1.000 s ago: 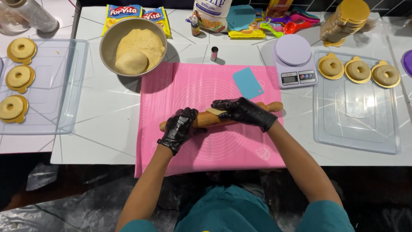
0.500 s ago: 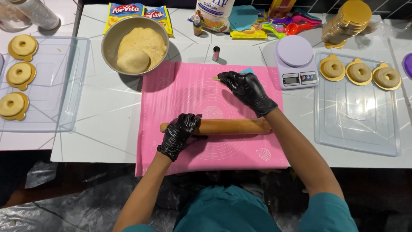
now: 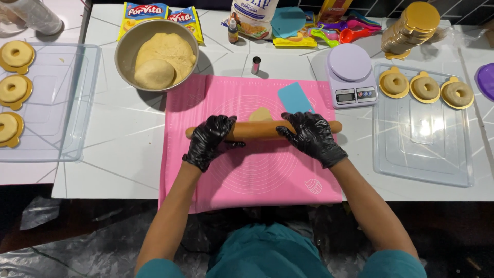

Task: Shaping a piece of dough into a flat circle for a donut using hands and a rolling pin on a silicone mat.

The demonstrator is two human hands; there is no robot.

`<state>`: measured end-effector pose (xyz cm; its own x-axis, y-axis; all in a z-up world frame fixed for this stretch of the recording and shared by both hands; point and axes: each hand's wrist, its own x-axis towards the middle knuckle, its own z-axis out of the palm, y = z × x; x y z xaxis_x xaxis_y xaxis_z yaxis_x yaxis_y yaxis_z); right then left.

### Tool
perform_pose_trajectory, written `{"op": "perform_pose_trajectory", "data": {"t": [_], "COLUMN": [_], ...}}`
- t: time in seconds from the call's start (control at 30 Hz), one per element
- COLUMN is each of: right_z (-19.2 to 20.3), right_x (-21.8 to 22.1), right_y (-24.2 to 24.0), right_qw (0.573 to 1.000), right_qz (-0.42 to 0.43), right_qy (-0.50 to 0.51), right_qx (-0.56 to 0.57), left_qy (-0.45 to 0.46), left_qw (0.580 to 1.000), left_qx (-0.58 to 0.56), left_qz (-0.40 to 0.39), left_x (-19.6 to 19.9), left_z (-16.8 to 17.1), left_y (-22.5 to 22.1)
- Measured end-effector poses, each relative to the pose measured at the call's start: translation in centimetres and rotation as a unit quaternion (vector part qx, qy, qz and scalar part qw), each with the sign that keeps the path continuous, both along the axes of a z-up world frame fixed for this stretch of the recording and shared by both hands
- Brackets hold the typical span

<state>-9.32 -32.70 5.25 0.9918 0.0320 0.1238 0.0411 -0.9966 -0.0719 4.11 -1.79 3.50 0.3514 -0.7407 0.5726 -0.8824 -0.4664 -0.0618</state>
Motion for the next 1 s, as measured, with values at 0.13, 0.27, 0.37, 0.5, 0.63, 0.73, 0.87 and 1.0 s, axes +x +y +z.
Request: {"op": "perform_pose_trajectory", "data": {"t": [0.13, 0.27, 0.37, 0.5, 0.63, 0.73, 0.87, 1.0], "right_z": [-1.5, -1.3, -1.4, 0.5, 0.2, -1.1, -0.1, -4.6], "right_x": [2.6, 4.5, 3.0, -1.7, -4.6, -3.4, 1.4, 7.4], "right_y": [-1.2, -1.6, -1.4, 2.6, 4.3, 2.9, 0.4, -3.0], "right_qw": [0.991, 0.993, 0.994, 0.978, 0.969, 0.969, 0.977, 0.979], "right_qz": [-0.029, -0.097, -0.059, -0.037, -0.047, -0.041, -0.027, -0.11], "right_qy": [-0.094, -0.011, -0.078, -0.206, -0.235, -0.237, -0.208, -0.166], "right_qx": [-0.086, -0.072, -0.041, 0.008, -0.054, -0.06, -0.043, -0.031], "left_qy": [0.024, 0.102, 0.076, 0.093, 0.001, 0.016, 0.139, 0.229], "left_qw": [0.999, 0.989, 0.992, 0.993, 0.996, 0.994, 0.98, 0.958], "left_qx": [-0.014, 0.086, 0.08, 0.041, -0.024, -0.035, 0.016, 0.052], "left_qz": [-0.023, 0.056, 0.065, 0.052, 0.088, 0.101, 0.142, 0.167], "left_x": [4.0, 4.5, 2.5, -1.1, -4.2, -3.0, 2.7, 7.0], "left_z": [-0.3, -1.1, -0.3, -1.8, -2.4, -2.1, -1.6, -1.3], "left_y": [-2.1, -3.1, -2.8, -1.9, -1.5, -2.2, -4.5, -6.9]}}
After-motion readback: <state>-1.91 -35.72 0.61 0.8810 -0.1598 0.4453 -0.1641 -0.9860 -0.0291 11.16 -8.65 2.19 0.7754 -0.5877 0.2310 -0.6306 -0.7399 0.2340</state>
